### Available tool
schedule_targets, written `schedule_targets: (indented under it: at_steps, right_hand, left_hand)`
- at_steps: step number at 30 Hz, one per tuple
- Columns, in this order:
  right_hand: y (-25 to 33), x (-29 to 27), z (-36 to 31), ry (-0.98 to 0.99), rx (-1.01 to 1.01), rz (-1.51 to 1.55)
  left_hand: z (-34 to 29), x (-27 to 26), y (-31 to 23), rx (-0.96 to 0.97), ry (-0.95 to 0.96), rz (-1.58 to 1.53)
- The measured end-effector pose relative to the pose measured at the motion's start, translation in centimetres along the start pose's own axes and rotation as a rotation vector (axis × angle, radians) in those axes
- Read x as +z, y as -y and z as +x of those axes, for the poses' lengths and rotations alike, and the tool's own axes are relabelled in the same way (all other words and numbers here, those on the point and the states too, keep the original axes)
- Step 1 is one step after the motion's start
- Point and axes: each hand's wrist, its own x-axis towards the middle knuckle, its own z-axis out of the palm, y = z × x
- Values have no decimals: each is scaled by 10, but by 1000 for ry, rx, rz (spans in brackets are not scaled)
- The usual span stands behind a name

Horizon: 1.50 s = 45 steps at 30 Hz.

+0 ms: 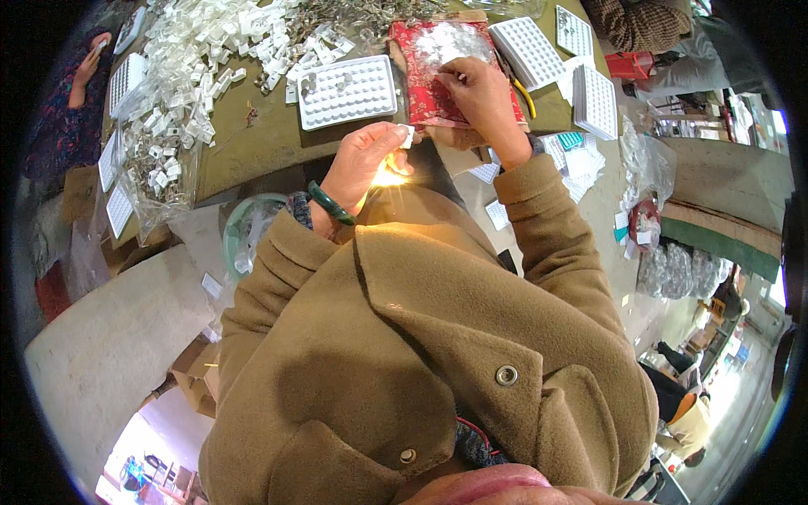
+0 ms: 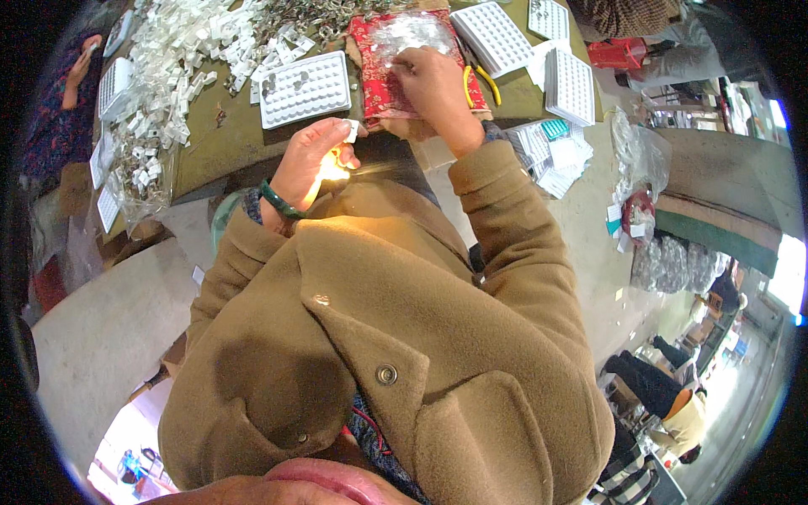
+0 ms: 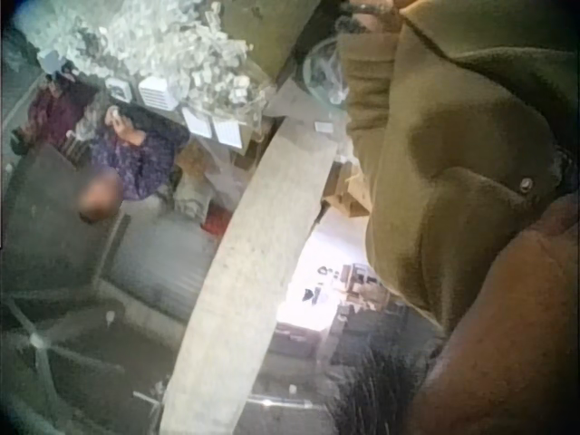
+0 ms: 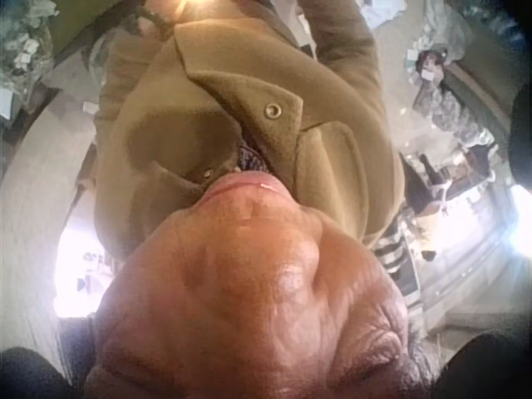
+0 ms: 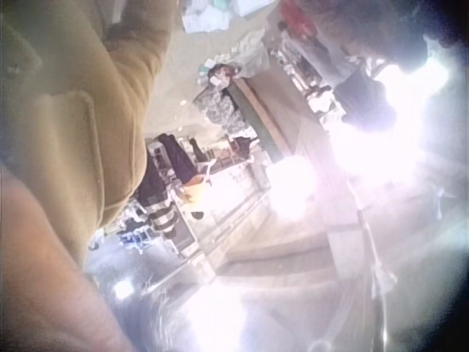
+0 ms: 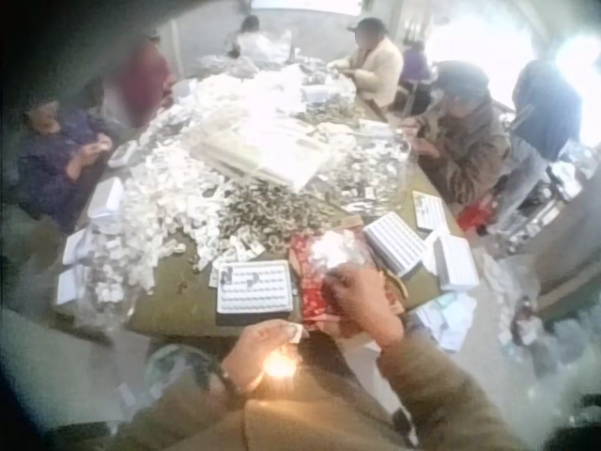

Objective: The person repeatedly picks small white plastic housings and metal components from a table, inserts the metal parts into the housings, and places the assembled units into a white tray. The person also uses a small light source to illuminate the components during assembly.

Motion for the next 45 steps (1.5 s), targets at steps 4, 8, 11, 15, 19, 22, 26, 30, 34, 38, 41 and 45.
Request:
schedule_targets:
  at_steps: [4,8,11,15,19,22,26,30,34,38,41,45]
  right_hand:
    - [0,15,6,18,-21,-123]
    - [1,16,3,26,28,-166]
    - [2,13,2,-9,3,-82]
    - [6,12,-1,11,-10,-131]
    - [3,11,-2,-31,-27,-92]
    - [1,13,-1,-28,-21,-85]
    - [2,15,-7,-27,-46,-110]
    - [2,12,-16,-86,-107,-102]
    - [0,5,-16,-173,12,163]
    - [6,-5,-15,-77,398,865]
    - [16,-17,-16,12,539,1195]
    - [25,-34,-23,146,659,1414]
  left_hand:
    - [5,-4,4,-45,-38,-30]
    - [8,-5,5,-80,-81,-98]
    - [10,-3,4,-49,-35,-123]
    - [10,-1,3,-63,-58,-131]
    - [9,-1,5,-77,-68,-174]
    - [10,0,7,-109,-69,-197]
    - [10,0,9,-88,-71,-197]
    - [8,0,8,-91,-63,-201]
    - [8,4,8,-80,-114,-223]
    - [12,8,2,-78,-50,-334]
    - [17,9,-4,-116,-46,-405]
    - [20,14,-5,-98,-58,-456]
